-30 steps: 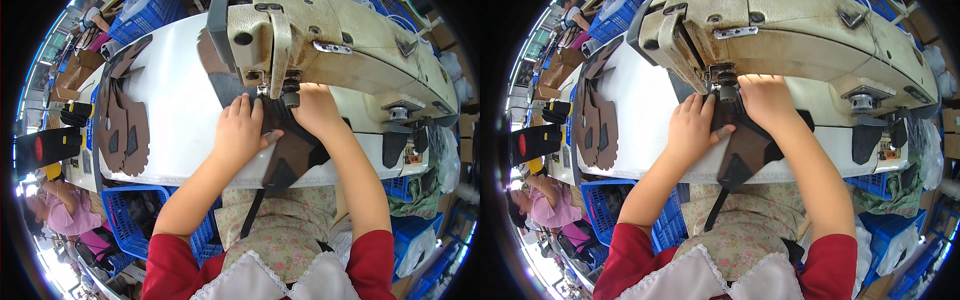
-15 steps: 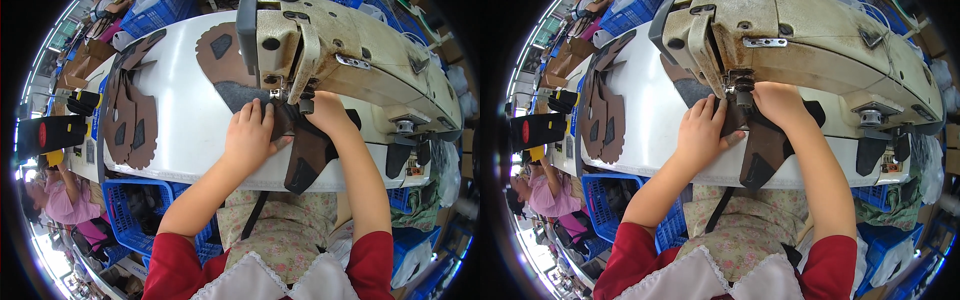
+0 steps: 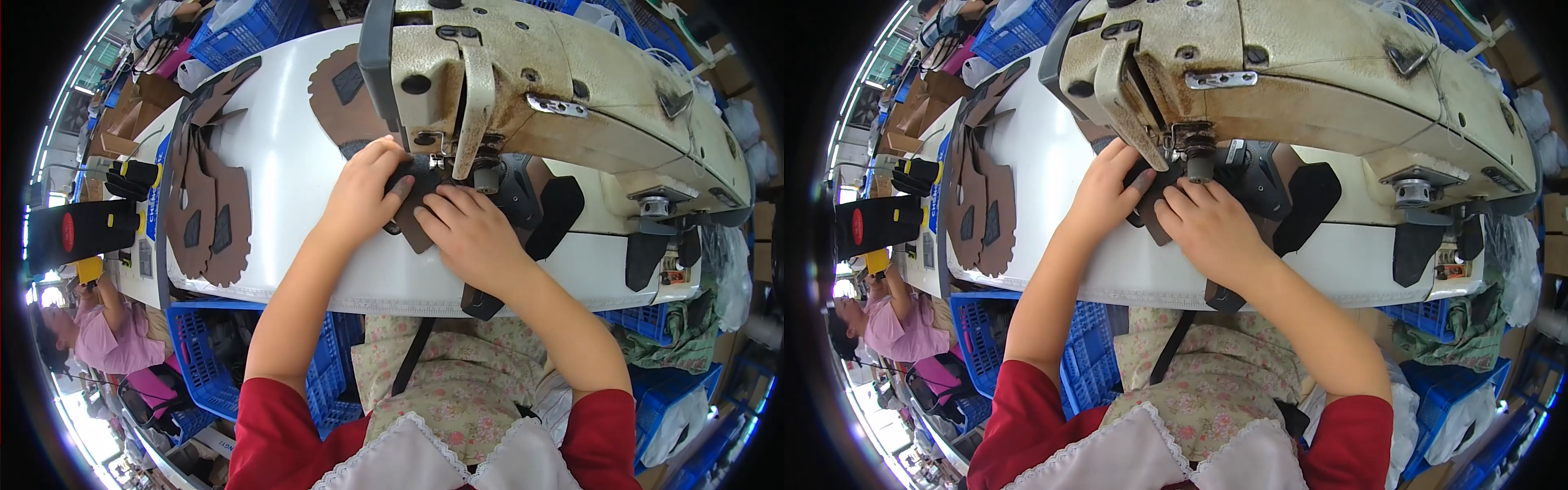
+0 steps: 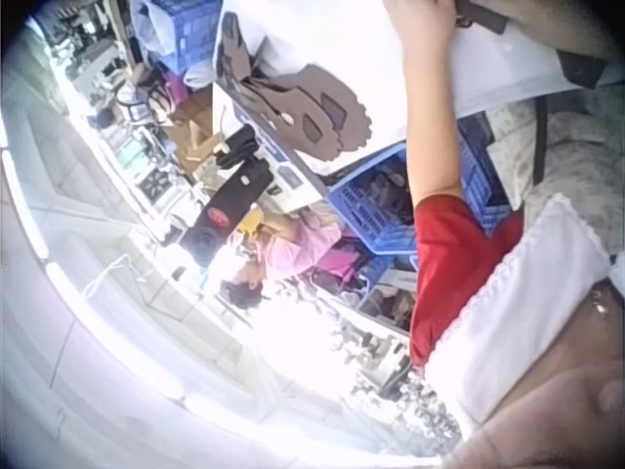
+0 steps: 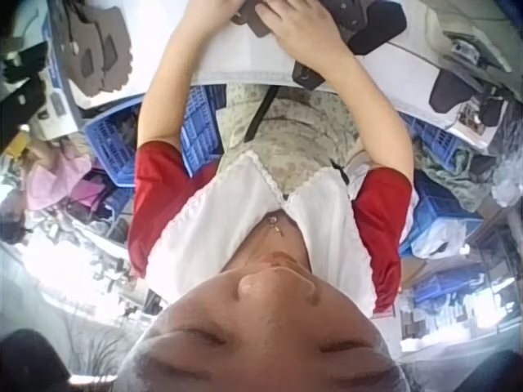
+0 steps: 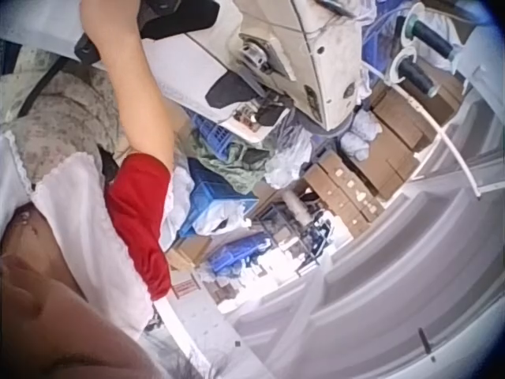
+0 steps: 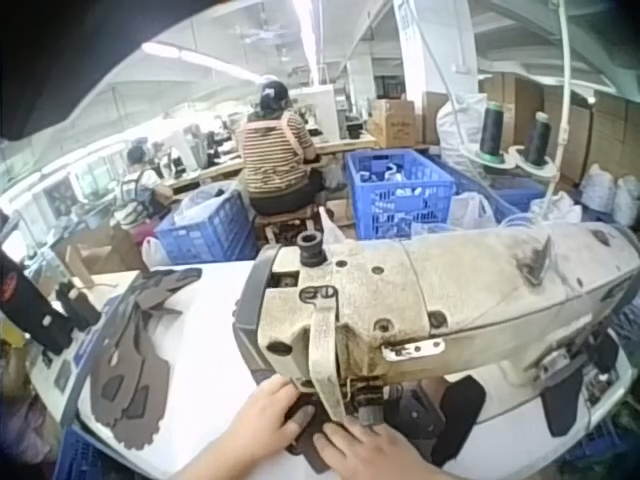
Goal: The recorder uses an industrial sewing machine to stitch together components of a shoe upper.
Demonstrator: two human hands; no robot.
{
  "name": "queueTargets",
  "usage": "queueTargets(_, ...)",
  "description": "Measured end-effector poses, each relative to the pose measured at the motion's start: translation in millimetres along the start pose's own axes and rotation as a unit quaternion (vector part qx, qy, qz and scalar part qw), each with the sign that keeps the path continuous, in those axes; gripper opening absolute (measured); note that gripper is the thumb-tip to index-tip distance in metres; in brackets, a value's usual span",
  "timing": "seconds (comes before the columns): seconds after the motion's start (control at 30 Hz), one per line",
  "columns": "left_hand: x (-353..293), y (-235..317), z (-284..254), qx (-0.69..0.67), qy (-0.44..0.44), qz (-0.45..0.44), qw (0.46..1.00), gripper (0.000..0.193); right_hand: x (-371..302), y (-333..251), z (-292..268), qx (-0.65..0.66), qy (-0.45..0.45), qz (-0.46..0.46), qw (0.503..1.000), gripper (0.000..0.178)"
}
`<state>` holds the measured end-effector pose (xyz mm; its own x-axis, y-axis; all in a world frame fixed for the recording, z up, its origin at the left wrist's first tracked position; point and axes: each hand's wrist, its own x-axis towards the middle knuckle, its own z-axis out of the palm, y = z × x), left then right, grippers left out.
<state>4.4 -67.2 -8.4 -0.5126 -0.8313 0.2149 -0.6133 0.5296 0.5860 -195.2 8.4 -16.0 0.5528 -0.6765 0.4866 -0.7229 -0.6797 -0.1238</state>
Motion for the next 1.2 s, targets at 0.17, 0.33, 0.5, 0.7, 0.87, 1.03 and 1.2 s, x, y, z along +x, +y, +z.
queueTargets(0.17, 4, -1, 6, 0.086, -0.002, 0.031, 0.996, 0.041, 3, -14, 14, -0.034, -0.016, 0.046, 0.998, 0.030)
queueTargets(0.33, 1, -9, 8, 0.156, -0.046, 0.029, 0.986, 0.048, -5, -7, 21, 0.013, 0.038, 0.048, 0.998, 0.030)
queueTargets(0.5, 1, -9, 7, 0.158, -0.039, 0.034, 0.986, 0.051, -6, 3, 12, 0.087, 0.068, 0.018, 0.994, 0.028)
queueTargets(0.7, 0, -12, 12, 0.144, -0.027, 0.034, 0.989, 0.055, -6, 6, 5, 0.121, 0.068, 0.038, 0.990, 0.033)
queueTargets(0.87, -1, -13, 11, 0.137, -0.011, 0.035, 0.990, 0.056, -8, 9, 4, 0.138, 0.063, 0.044, 0.987, 0.033)
queueTargets(1.03, 1, -10, 11, 0.133, -0.027, 0.019, 0.991, 0.058, -7, 11, 3, 0.149, 0.053, 0.045, 0.986, 0.032)
queueTargets(1.2, -2, -9, 12, 0.147, -0.023, 0.016, 0.989, 0.058, -7, 9, 3, 0.139, 0.049, 0.035, 0.989, 0.030)
